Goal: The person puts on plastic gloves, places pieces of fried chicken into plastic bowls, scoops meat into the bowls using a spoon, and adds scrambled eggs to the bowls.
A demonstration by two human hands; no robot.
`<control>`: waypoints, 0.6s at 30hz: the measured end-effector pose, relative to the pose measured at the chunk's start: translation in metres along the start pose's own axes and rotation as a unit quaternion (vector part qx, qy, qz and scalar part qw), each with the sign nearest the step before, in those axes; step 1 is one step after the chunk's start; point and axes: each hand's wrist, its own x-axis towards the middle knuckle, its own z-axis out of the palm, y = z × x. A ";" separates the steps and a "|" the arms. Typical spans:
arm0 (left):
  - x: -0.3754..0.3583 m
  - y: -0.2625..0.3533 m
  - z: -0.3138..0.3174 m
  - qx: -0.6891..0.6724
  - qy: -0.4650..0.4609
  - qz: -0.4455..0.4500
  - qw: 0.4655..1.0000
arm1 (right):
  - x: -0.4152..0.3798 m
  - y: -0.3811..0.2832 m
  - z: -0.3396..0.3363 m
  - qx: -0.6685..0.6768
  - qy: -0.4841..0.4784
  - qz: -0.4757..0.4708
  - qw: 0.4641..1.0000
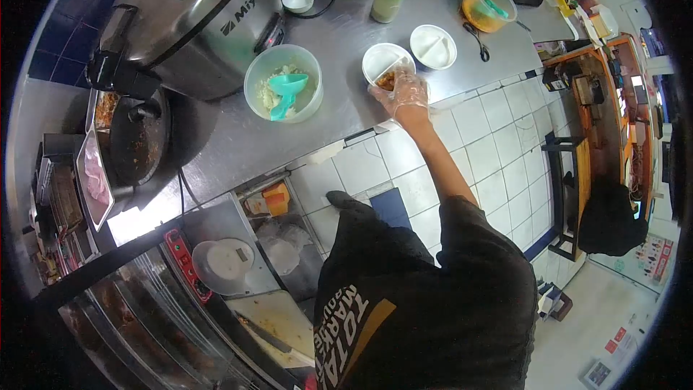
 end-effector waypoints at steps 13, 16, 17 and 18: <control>-0.002 -0.009 -0.049 -0.004 0.044 -0.013 0.999 | -0.017 0.035 0.053 0.014 0.226 -0.163 0.960; 0.003 -0.013 -0.105 -0.003 0.108 -0.011 0.994 | -0.027 0.037 0.055 0.051 0.226 -0.214 0.949; 0.004 -0.015 -0.138 0.004 0.137 -0.004 0.991 | -0.035 0.035 0.060 0.106 0.207 -0.171 0.957; 0.003 -0.011 -0.178 0.017 0.179 0.011 0.984 | -0.045 0.060 0.085 0.132 0.172 -0.156 0.964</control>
